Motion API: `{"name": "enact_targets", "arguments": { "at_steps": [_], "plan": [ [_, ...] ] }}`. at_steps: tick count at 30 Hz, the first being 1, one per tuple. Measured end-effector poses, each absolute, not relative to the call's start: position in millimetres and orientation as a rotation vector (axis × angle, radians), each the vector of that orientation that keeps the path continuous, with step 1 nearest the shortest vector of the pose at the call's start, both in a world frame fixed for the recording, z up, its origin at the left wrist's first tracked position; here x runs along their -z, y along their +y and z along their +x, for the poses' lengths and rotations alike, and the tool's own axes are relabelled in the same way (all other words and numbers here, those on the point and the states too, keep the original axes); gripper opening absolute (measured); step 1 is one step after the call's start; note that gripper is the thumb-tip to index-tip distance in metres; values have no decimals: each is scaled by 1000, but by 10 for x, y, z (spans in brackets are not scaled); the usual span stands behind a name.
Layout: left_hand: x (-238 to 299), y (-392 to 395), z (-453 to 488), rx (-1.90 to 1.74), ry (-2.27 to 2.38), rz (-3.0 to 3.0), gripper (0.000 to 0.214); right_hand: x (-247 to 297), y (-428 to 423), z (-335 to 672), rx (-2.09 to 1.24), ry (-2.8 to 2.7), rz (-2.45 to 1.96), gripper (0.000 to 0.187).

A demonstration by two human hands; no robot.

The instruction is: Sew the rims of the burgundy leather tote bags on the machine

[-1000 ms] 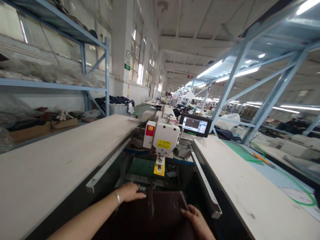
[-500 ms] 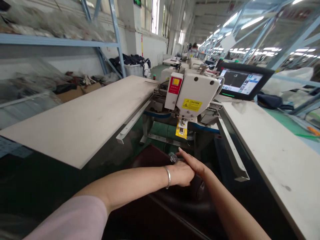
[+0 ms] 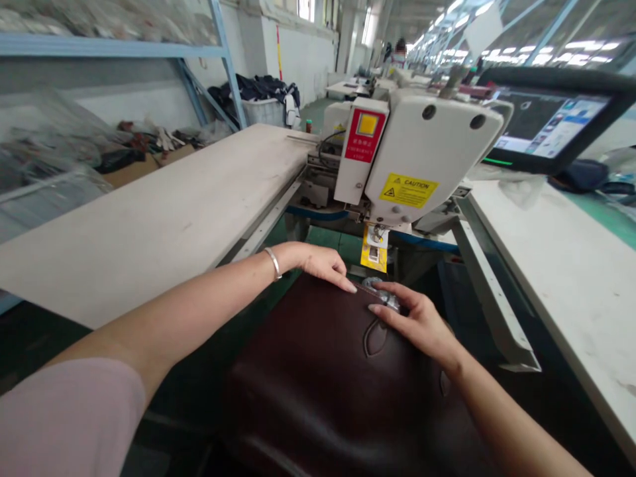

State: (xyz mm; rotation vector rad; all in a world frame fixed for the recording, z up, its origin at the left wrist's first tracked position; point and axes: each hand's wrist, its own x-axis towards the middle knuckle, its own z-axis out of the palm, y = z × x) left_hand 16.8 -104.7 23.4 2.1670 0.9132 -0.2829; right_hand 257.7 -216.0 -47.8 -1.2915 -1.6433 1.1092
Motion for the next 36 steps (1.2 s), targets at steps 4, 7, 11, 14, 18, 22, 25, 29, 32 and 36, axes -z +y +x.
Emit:
{"name": "enact_targets", "arguments": {
  "at_steps": [4,7,11,14,18,22,25,29,32,36],
  "plan": [
    [-400,-911,72,257,870,1854,46,183,-2070,2918,-1353,-1402,-1298,50],
    [-348,-908,72,-6,723,1695,43,198,-1968,3151,-1416,-1486,-1323,44],
    [-178,-878,208,-189,781,1639,46,366,-1842,3242,-1371,-1664,-1335,42],
    [-63,-762,303,-258,850,1623,47,412,-1693,3245,-1303,-1581,-1423,46],
    [61,-615,366,-411,957,1624,43,362,-1400,3304,-1322,-1433,-1516,55],
    [134,-601,348,-440,931,1563,51,357,-1129,3387,-1366,-1335,-1527,57],
    [154,-616,308,-429,851,1502,73,402,-972,3433,-1377,-1301,-1506,56],
    [162,-579,295,-474,839,1515,87,475,-809,3489,-1373,-1281,-1492,56],
    [184,-533,307,-509,799,1563,88,511,-737,3519,-1376,-1281,-1479,59],
    [237,-496,303,-529,793,1555,85,513,-714,3526,-1365,-1286,-1484,60]
  ]
}}
